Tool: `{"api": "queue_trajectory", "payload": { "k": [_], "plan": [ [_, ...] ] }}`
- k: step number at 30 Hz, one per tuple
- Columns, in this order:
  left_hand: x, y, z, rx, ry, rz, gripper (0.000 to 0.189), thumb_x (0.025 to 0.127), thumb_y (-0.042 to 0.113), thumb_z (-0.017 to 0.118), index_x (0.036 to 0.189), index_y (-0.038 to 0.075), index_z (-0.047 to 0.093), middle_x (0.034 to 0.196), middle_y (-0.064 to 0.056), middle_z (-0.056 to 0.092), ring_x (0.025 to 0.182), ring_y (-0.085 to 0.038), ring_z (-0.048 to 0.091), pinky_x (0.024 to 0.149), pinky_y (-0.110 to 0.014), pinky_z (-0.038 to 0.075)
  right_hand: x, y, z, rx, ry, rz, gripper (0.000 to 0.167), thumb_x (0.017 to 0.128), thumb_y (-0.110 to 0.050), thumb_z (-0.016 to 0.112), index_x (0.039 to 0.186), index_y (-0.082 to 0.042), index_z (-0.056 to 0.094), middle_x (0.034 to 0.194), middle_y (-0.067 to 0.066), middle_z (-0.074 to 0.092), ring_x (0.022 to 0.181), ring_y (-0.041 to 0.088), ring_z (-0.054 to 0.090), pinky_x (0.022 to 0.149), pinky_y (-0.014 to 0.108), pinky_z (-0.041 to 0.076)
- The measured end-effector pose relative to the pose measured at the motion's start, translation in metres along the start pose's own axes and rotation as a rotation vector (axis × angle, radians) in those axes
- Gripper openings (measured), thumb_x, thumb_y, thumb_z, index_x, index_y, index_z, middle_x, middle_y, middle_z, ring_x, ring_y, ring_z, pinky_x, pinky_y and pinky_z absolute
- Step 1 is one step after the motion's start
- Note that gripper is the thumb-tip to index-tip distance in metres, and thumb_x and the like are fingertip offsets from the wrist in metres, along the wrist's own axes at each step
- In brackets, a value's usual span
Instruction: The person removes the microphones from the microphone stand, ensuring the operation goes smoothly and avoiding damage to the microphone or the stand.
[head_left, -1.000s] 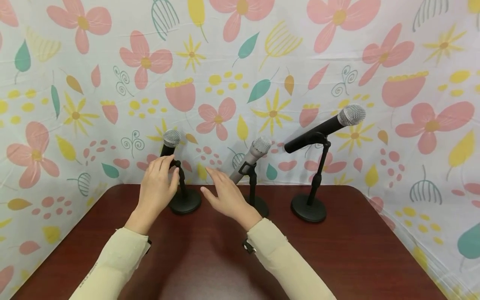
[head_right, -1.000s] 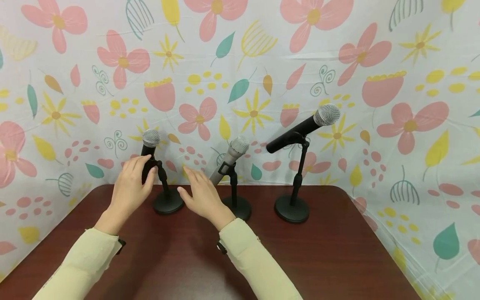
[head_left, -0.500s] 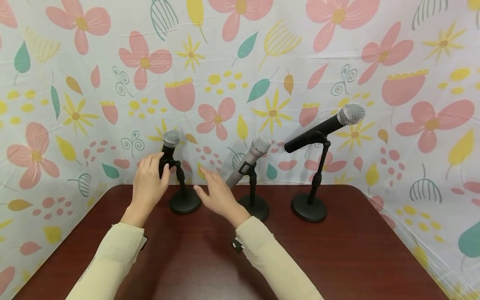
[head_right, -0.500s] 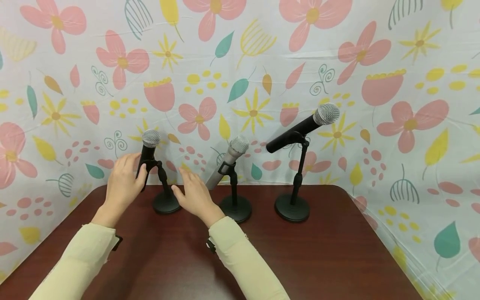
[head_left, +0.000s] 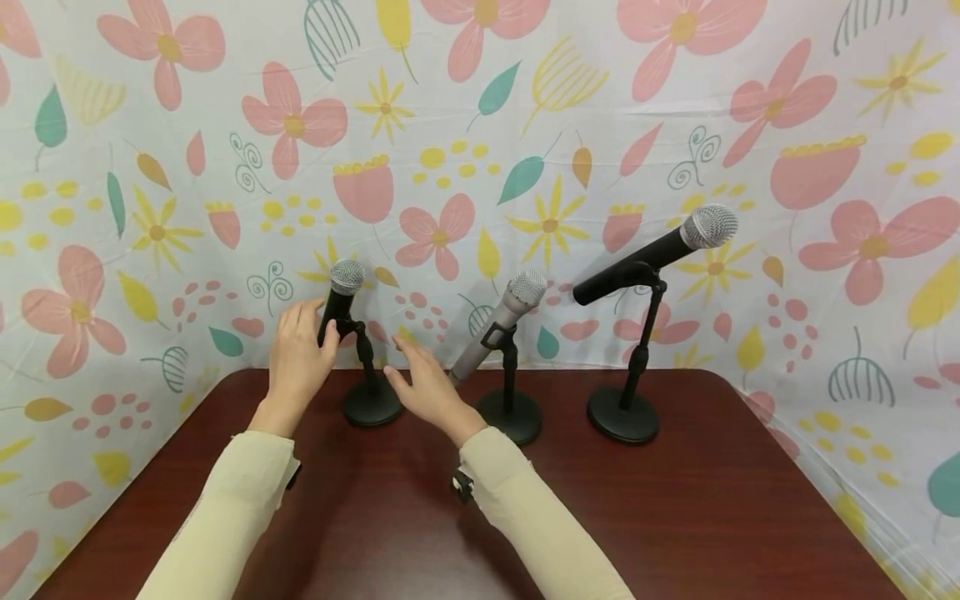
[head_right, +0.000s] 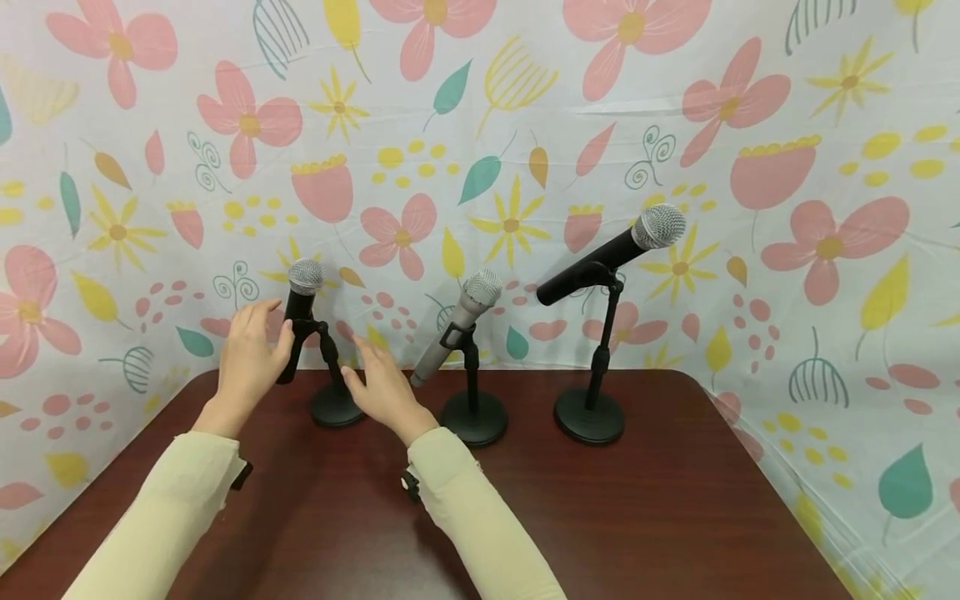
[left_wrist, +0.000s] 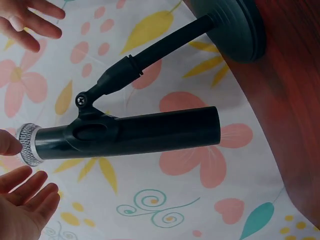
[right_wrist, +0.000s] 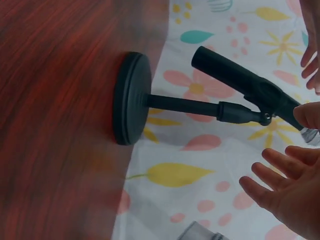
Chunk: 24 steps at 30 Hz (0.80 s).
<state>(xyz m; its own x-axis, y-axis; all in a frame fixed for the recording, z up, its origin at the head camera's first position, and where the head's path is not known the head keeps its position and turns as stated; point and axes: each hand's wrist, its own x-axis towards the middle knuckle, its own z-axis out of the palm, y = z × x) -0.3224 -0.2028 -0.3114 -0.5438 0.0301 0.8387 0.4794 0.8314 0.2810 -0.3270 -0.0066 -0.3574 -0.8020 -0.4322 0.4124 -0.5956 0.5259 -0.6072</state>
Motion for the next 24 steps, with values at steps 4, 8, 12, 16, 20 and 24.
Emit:
{"api": "queue_trajectory", "payload": {
  "k": [4,8,12,16,20,24],
  "plan": [
    [0.000,-0.003,0.002,-0.005,-0.038,-0.063,0.033,0.091,0.005,0.061,0.119,-0.012,0.056,0.114,-0.028,0.056,0.107,-0.044,0.049,0.090,-0.055,0.043,0.003,0.005,0.008,0.053,-0.010,-0.007,0.055,0.102,-0.025,0.049,0.149,-0.004,0.031,0.145,0.015,0.044,0.135,0.027,0.039,0.110,0.042,0.032],
    [0.001,-0.006,0.004,-0.009,-0.100,-0.135,0.036,0.094,0.009,0.058,0.124,-0.011,0.053,0.119,-0.029,0.053,0.115,-0.045,0.047,0.095,-0.057,0.040,0.007,0.007,0.016,0.077,-0.023,0.001,0.054,0.102,-0.024,0.047,0.149,-0.003,0.031,0.145,0.017,0.043,0.135,0.029,0.039,0.109,0.044,0.033],
    [0.004,-0.006,0.006,-0.023,-0.140,-0.190,0.040,0.095,0.012,0.057,0.128,-0.010,0.051,0.124,-0.028,0.051,0.119,-0.045,0.044,0.096,-0.058,0.038,0.012,0.006,0.021,0.075,-0.050,0.035,0.054,0.103,-0.025,0.046,0.150,-0.005,0.030,0.146,0.015,0.042,0.136,0.028,0.038,0.109,0.043,0.034],
    [0.007,-0.005,0.008,-0.045,-0.166,-0.222,0.043,0.096,0.014,0.056,0.131,-0.009,0.048,0.128,-0.028,0.049,0.121,-0.044,0.043,0.096,-0.058,0.038,0.017,0.008,0.025,0.074,-0.052,0.058,0.054,0.103,-0.023,0.048,0.150,-0.003,0.030,0.146,0.014,0.042,0.135,0.027,0.039,0.108,0.041,0.035],
    [0.011,-0.006,0.011,-0.068,-0.193,-0.246,0.044,0.097,0.015,0.056,0.133,-0.009,0.046,0.130,-0.028,0.048,0.120,-0.044,0.043,0.096,-0.057,0.038,0.024,0.012,0.029,0.093,-0.046,0.071,0.054,0.102,-0.021,0.049,0.149,-0.002,0.030,0.146,0.016,0.042,0.134,0.028,0.040,0.107,0.041,0.037],
    [0.015,-0.009,0.012,-0.087,-0.206,-0.274,0.045,0.097,0.014,0.056,0.134,-0.010,0.045,0.131,-0.028,0.047,0.118,-0.044,0.044,0.095,-0.056,0.038,0.031,0.017,0.034,0.130,-0.040,0.083,0.054,0.102,-0.020,0.050,0.149,-0.001,0.031,0.145,0.017,0.043,0.132,0.029,0.042,0.105,0.041,0.039]
  ]
}}
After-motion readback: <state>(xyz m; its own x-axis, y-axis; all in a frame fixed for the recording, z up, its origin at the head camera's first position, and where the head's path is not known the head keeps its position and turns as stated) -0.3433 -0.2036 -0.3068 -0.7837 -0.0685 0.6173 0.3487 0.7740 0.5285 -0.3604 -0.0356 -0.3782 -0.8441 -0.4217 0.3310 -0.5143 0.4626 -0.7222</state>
